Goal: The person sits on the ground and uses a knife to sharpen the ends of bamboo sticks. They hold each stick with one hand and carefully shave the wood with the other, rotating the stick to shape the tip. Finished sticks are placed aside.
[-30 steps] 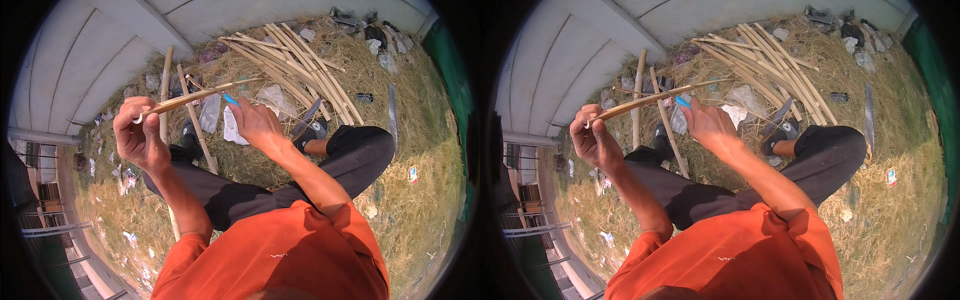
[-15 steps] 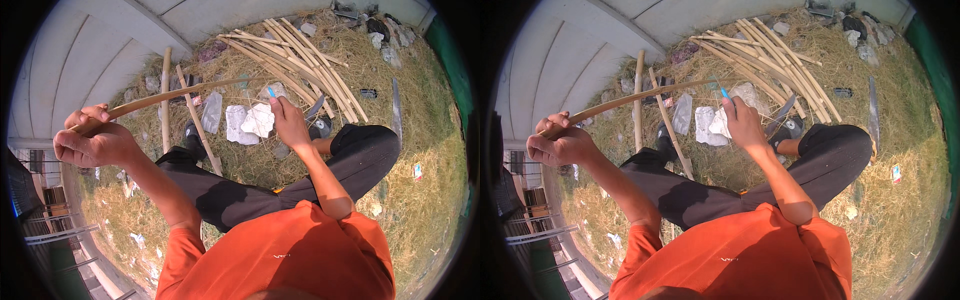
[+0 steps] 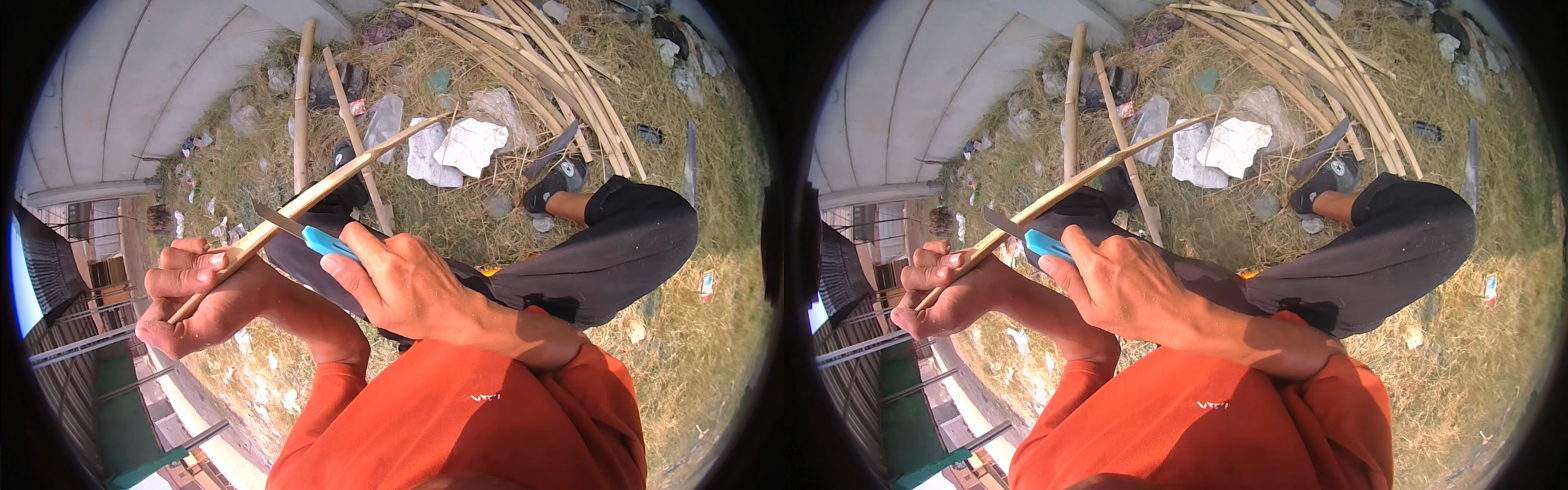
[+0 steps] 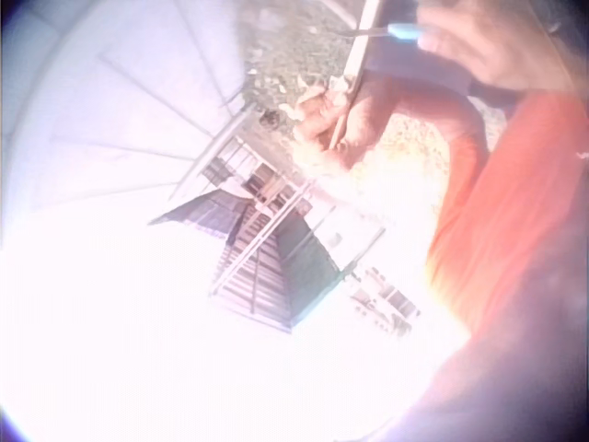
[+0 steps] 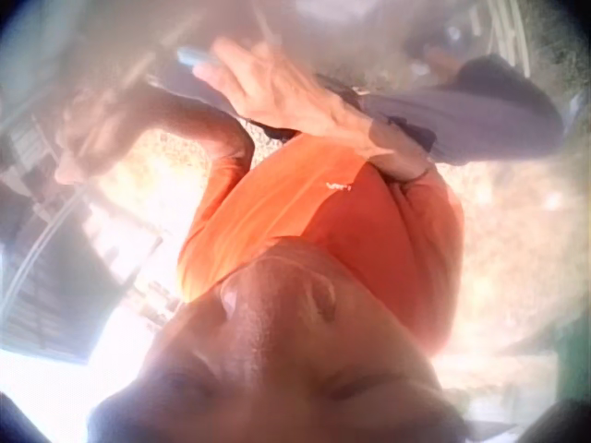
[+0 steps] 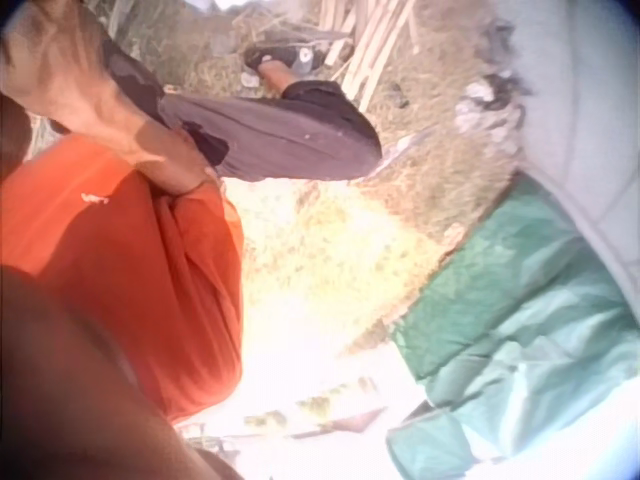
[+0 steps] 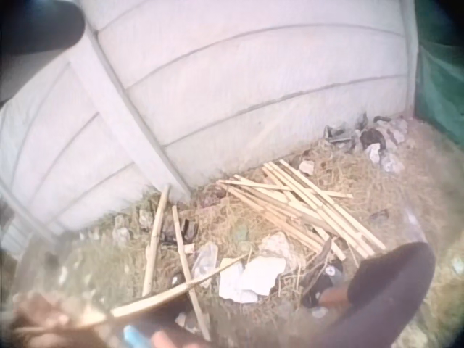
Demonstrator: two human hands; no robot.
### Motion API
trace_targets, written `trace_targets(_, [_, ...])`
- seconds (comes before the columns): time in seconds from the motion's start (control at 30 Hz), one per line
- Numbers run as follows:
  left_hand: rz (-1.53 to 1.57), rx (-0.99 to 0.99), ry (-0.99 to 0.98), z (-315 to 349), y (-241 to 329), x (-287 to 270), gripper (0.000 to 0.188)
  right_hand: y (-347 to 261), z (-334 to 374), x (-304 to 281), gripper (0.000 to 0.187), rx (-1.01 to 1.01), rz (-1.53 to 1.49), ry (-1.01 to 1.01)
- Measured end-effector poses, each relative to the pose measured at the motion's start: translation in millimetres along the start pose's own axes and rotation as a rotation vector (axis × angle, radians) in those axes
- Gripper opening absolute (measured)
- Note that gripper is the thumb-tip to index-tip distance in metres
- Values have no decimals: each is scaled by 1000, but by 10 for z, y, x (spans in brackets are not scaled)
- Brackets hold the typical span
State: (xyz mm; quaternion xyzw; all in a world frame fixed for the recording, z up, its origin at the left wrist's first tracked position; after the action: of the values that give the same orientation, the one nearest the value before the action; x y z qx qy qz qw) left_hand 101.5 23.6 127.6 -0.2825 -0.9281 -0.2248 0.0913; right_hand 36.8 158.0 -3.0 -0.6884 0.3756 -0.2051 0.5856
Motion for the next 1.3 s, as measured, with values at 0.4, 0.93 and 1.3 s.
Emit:
trace_targets(0.4, [-30,162,55,89,90,9,43,319,-101,-14,32,35,348,74])
trace_targets(0.93, [-164,208,8,166,197,51,46,-374,-10,30,25,-91,-87,-154])
trace_targets(1.3, [-162,251,-8,181,234,8,43,-249,68,-244,28,-17,-60,-47])
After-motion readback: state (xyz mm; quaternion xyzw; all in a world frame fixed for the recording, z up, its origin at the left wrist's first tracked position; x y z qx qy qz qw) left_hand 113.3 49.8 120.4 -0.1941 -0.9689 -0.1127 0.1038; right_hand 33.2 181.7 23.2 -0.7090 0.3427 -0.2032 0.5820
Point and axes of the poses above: each hand's wrist, its own z-axis away from the middle knuckle, its own x-axis out of the palm, y = z × x, the point moved 7 cm from there along -z, towards the middle knuckle, and after that the axes turned 6 degrees about z, right-handed, at the moved point
